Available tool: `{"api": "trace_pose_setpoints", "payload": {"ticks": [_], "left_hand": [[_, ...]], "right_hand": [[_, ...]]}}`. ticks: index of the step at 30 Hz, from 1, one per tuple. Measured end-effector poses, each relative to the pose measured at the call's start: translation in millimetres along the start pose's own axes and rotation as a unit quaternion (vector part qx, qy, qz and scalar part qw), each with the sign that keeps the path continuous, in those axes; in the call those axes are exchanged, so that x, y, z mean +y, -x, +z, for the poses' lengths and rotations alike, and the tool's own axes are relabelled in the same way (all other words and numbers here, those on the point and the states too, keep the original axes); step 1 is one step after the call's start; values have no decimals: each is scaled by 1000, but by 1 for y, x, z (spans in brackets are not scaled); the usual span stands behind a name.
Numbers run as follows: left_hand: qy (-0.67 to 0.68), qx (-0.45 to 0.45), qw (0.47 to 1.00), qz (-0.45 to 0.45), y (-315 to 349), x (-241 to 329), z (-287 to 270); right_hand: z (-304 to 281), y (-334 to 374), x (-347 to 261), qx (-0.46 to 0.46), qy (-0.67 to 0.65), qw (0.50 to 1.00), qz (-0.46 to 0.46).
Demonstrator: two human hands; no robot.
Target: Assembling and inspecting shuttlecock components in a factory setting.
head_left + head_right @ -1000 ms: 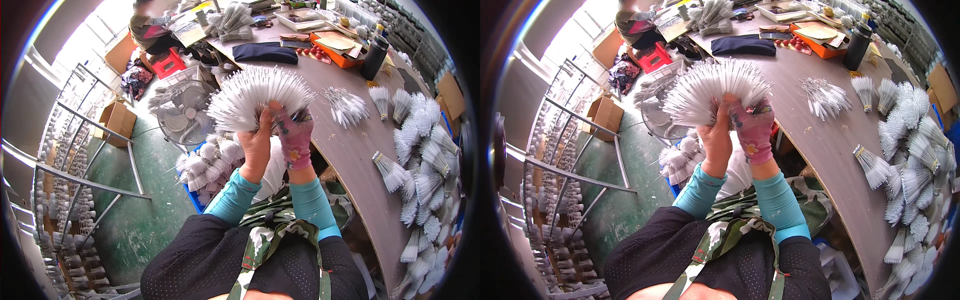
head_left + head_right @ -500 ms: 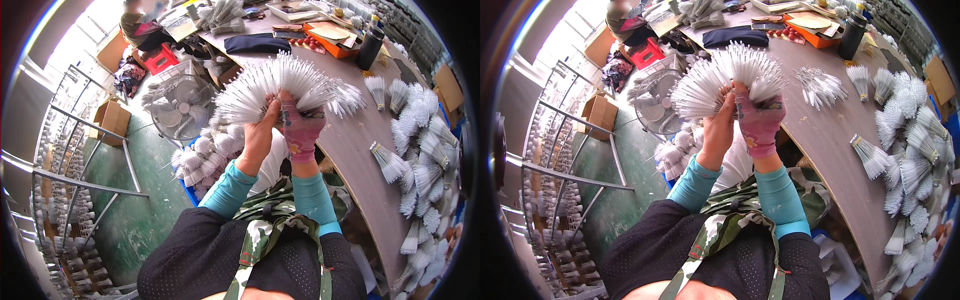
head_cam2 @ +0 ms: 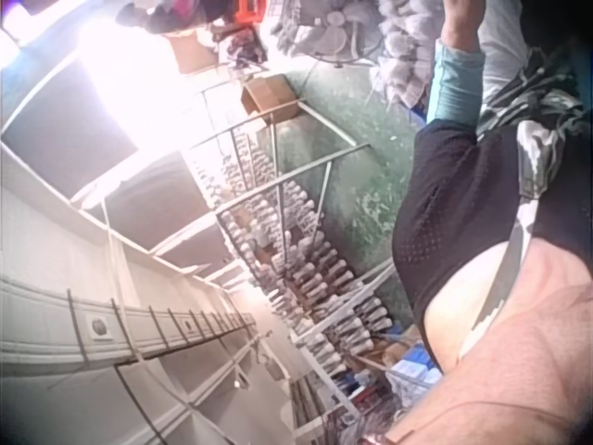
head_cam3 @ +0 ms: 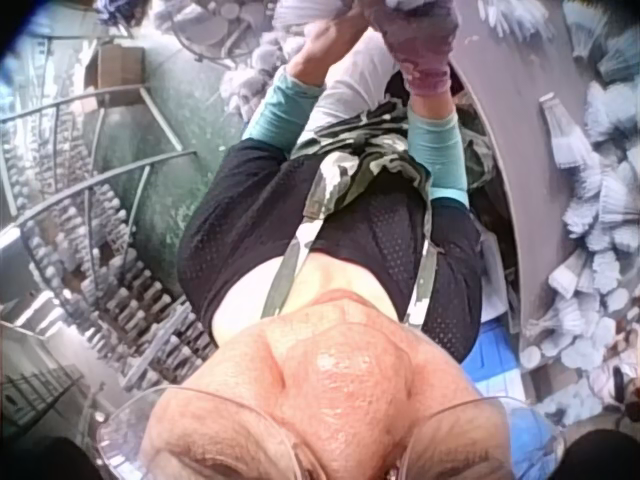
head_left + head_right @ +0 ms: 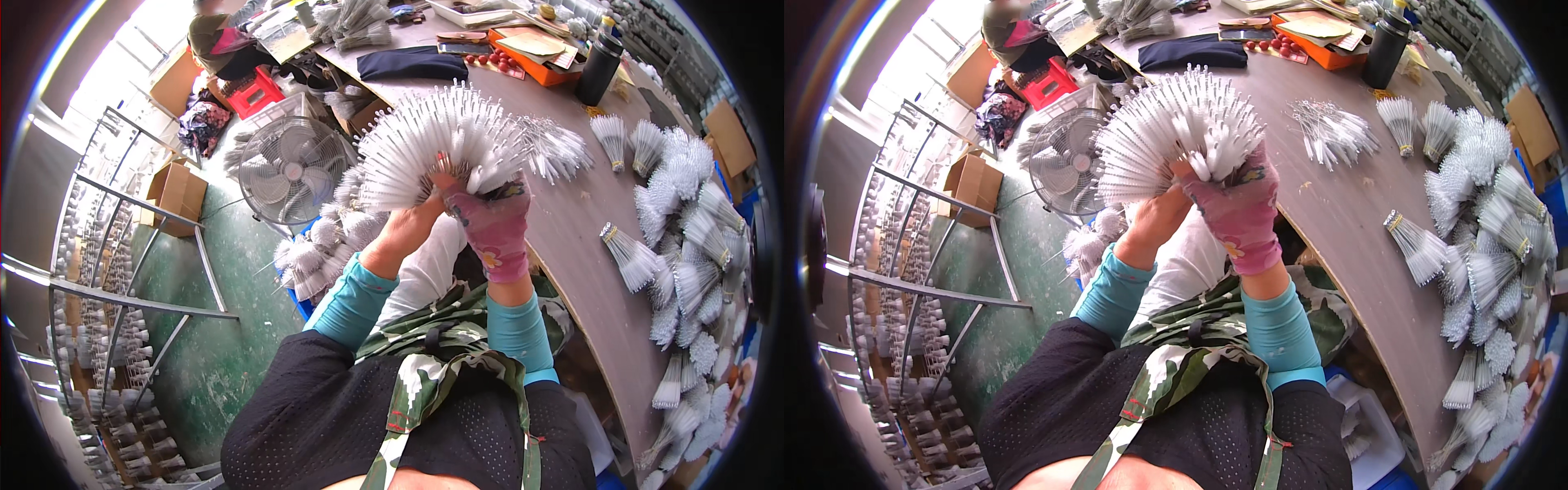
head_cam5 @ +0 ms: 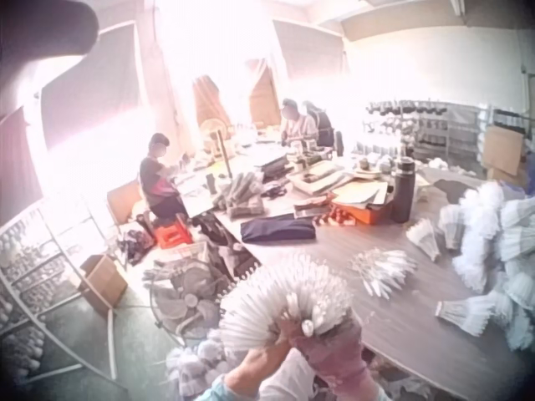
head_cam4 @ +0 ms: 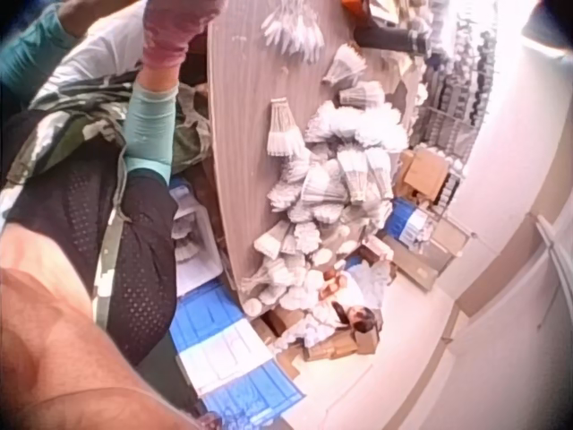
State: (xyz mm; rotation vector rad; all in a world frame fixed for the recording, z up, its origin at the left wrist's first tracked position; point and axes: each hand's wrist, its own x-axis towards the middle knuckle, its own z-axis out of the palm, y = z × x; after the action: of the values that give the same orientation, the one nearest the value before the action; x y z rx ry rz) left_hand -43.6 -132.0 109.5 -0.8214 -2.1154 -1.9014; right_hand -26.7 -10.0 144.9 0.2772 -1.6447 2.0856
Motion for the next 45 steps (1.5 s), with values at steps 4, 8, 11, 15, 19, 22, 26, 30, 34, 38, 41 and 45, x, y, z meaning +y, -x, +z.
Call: {"api": "trace_pose_setpoints", "payload": {"ticks": [4,8,11,15,19,22,26,30,34,38,41,45], "left_hand": [[23,-44,999,-20,2,-1,-3],[13,-36,998,48,3,-5,3],[52,-50,997,30,2,-18,2],[264,-49,953,-139,-3,-1,12],[368,-54,917,-146,-7,-14,19],[317,-122,930,-139,-13,-21,21],[88,-142,984,-65,-15,-28,39],[95,-214,966,-110,-20,-32,58],[155,-278,941,-117,-17,-39,107],[32,-262,963,53,-12,-43,156],[26,-238,971,5,-15,-55,173],[105,-207,972,40,-16,-62,190]], "right_hand": [[2,-2,8,51,-13,999,7],[-2,-2,10,108,53,992,-49],[1,-1,9,122,28,991,-55],[-9,-2,13,130,14,990,-45],[-12,0,10,135,8,990,-40],[-24,4,5,131,4,991,-19],[-66,25,-16,62,102,993,8],[-114,69,-21,98,149,984,25],[-152,71,-22,259,54,964,-37],[-155,30,-18,288,176,940,-47],[-171,32,-9,287,396,869,-74],[-176,45,2,317,473,813,-126]]}}
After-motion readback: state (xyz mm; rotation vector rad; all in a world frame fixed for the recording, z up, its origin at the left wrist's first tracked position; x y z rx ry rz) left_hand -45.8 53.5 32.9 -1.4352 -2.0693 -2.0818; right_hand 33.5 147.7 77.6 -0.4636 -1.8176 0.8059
